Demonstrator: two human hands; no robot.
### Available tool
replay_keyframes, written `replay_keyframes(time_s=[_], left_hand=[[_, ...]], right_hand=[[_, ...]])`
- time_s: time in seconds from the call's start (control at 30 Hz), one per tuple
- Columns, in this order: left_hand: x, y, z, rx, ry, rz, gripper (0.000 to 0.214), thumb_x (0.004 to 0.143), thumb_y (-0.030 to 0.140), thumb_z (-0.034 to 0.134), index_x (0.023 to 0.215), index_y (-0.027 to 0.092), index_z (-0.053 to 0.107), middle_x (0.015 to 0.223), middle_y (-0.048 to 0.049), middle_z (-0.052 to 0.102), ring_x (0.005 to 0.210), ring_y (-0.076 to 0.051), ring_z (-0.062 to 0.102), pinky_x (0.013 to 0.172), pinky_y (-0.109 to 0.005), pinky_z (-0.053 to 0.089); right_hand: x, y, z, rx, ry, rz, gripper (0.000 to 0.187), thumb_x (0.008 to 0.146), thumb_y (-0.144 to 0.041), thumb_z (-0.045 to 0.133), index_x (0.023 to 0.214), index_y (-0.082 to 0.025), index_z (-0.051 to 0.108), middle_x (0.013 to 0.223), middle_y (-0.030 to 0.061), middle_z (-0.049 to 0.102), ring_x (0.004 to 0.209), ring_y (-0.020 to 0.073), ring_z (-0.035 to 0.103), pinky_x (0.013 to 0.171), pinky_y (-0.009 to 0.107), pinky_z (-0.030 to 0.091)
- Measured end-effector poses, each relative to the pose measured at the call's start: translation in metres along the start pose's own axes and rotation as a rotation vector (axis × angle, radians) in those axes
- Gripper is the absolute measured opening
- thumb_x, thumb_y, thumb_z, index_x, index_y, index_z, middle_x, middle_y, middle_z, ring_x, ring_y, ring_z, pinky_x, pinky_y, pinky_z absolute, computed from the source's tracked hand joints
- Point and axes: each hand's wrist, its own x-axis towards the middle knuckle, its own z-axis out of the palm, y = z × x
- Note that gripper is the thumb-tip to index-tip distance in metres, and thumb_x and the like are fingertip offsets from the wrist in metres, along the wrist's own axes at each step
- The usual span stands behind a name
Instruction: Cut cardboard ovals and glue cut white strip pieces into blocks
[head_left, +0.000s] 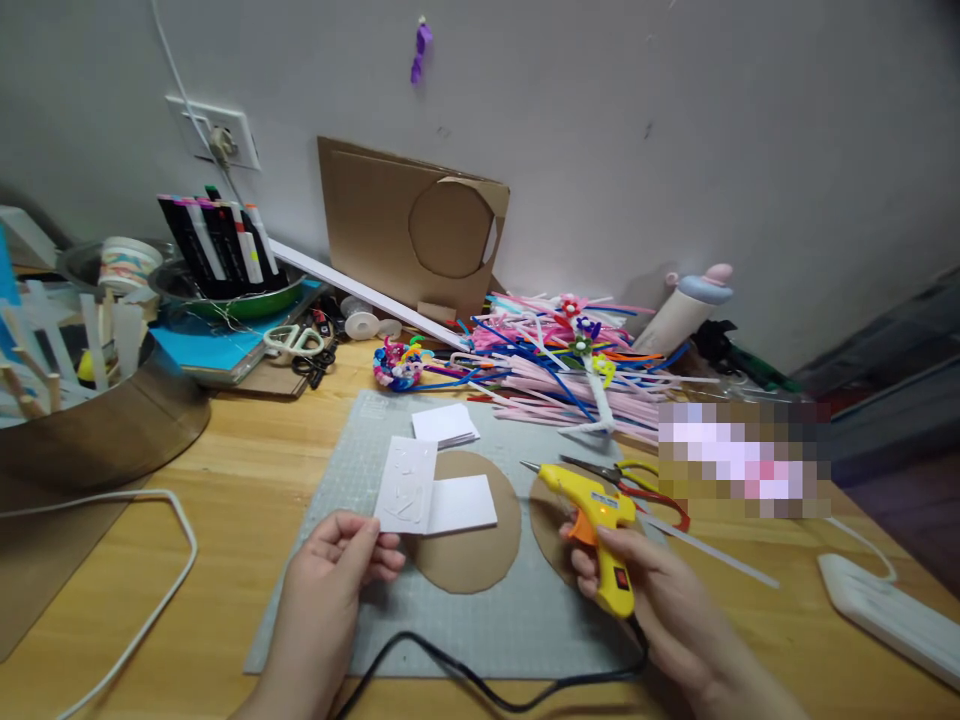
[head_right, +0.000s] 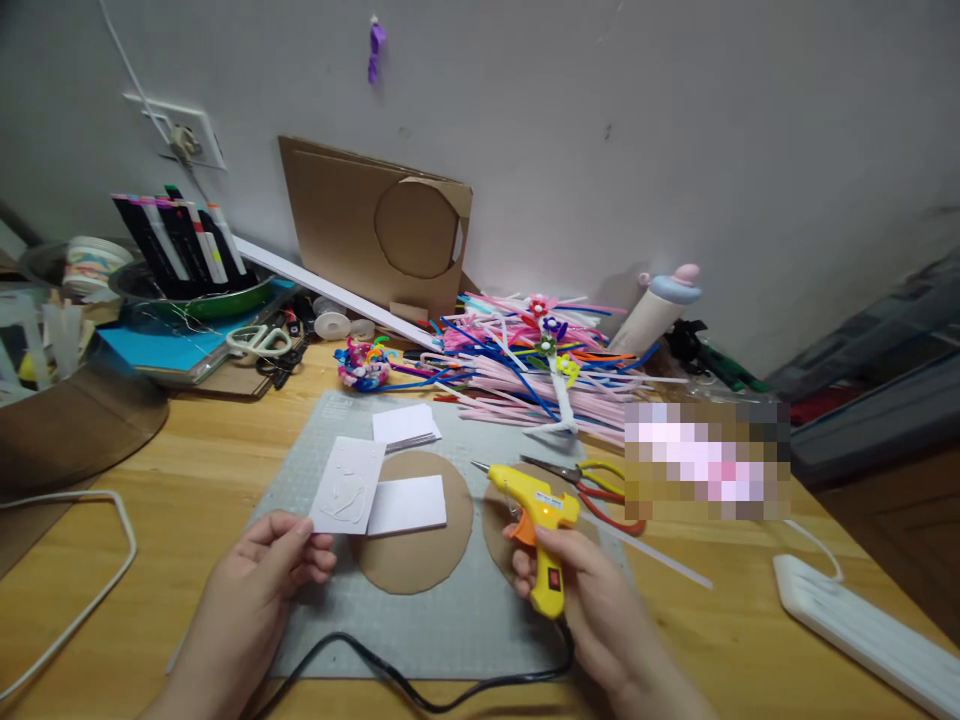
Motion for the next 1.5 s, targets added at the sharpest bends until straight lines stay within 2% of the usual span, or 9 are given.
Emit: replay_keyframes(time_s=[0.17, 0.33, 0.43, 0.53, 0.67, 0.83, 0.97, 1.13, 1.5], left_hand=[[0.003, 0.004, 0.001, -0.073, 0.009, -0.032, 0.033, 0.062, 0.037, 0.078, 0.070, 0.015, 0.056, 0.059, 0.0010, 0.069, 0.051, -0.010, 0.061, 0.048, -0.017, 0.050], [0.002, 0.006, -0.001, -0.114, 0.011, -0.068, 0.037, 0.056, 0.038, 0.082, 0.071, 0.015, 0.056, 0.060, 0.0009, 0.068, 0.051, -0.009, 0.060, 0.046, -0.016, 0.050], [-0.003, 0.009, 0.001, -0.137, -0.042, -0.130, 0.040, 0.053, 0.038, 0.084, 0.070, 0.015, 0.057, 0.059, 0.0010, 0.067, 0.049, -0.008, 0.058, 0.044, -0.015, 0.049], [-0.012, 0.014, 0.006, -0.162, -0.164, -0.258, 0.037, 0.054, 0.034, 0.085, 0.071, 0.014, 0.059, 0.059, 0.0015, 0.066, 0.047, -0.007, 0.056, 0.041, -0.014, 0.047], [-0.024, 0.020, 0.013, -0.195, -0.387, -0.451, 0.025, 0.065, 0.028, 0.080, 0.070, 0.013, 0.061, 0.058, 0.0015, 0.064, 0.043, -0.005, 0.054, 0.041, -0.012, 0.045], [-0.033, 0.020, 0.017, -0.255, -0.597, -0.634, 0.018, 0.078, 0.021, 0.068, 0.065, 0.012, 0.059, 0.054, -0.0010, 0.062, 0.038, -0.005, 0.053, 0.035, -0.012, 0.038], [-0.035, 0.016, 0.017, -0.282, -0.626, -0.732, 0.020, 0.080, 0.018, 0.065, 0.062, 0.012, 0.057, 0.049, -0.0013, 0.060, 0.034, -0.005, 0.053, 0.032, -0.010, 0.035], [-0.035, 0.009, 0.019, -0.294, -0.650, -0.718, 0.022, 0.083, 0.017, 0.060, 0.061, 0.013, 0.057, 0.050, -0.0022, 0.060, 0.035, -0.006, 0.052, 0.033, -0.012, 0.034], [-0.037, 0.005, 0.028, -0.096, -0.690, -0.672, 0.024, 0.081, 0.029, 0.060, 0.065, 0.014, 0.051, 0.053, 0.0001, 0.056, 0.034, -0.004, 0.046, 0.032, -0.014, 0.028]], right_hand=[[-0.008, 0.001, -0.034, -0.279, 0.130, -0.004, 0.029, 0.078, -0.042, 0.068, 0.084, -0.014, 0.068, 0.075, 0.0067, 0.068, 0.058, 0.0145, 0.060, 0.056, 0.025, 0.048], [-0.009, -0.017, -0.064, -1.032, 0.321, -0.087, 0.041, 0.070, -0.057, 0.066, 0.064, -0.016, 0.067, 0.056, 0.0033, 0.062, 0.051, 0.0184, 0.056, 0.047, 0.026, 0.037], [-0.015, -0.031, -0.058, -1.355, 0.453, -0.155, 0.043, 0.072, -0.058, 0.063, 0.053, -0.019, 0.062, 0.047, 0.0018, 0.057, 0.048, 0.0178, 0.051, 0.044, 0.025, 0.029], [-0.020, -0.028, -0.026, -1.078, 0.210, -0.289, 0.036, 0.078, -0.053, 0.060, 0.069, -0.019, 0.066, 0.062, 0.0030, 0.063, 0.057, 0.0168, 0.054, 0.049, 0.024, 0.036], [-0.016, 0.003, 0.029, -0.380, -0.242, -0.145, 0.035, 0.073, -0.045, 0.073, 0.097, -0.020, 0.068, 0.094, 0.0083, 0.067, 0.074, 0.0183, 0.061, 0.056, 0.025, 0.045], [-0.006, 0.043, 0.053, 0.119, -0.481, 0.029, 0.035, 0.077, -0.035, 0.072, 0.107, -0.018, 0.065, 0.099, 0.0087, 0.068, 0.089, 0.0206, 0.062, 0.080, 0.032, 0.046], [-0.011, 0.052, 0.050, 0.247, -0.537, 0.045, 0.042, 0.074, -0.032, 0.074, 0.112, -0.020, 0.063, 0.102, 0.0076, 0.069, 0.093, 0.0217, 0.063, 0.081, 0.033, 0.045], [-0.017, 0.051, 0.053, 0.285, -0.624, -0.061, 0.041, 0.071, -0.039, 0.076, 0.107, -0.020, 0.066, 0.102, 0.0068, 0.070, 0.095, 0.0211, 0.063, 0.084, 0.031, 0.044], [-0.018, 0.054, 0.053, 0.283, -0.570, -0.197, 0.046, 0.068, -0.044, 0.075, 0.108, -0.022, 0.065, 0.097, 0.0067, 0.069, 0.090, 0.0234, 0.062, 0.083, 0.035, 0.044]])
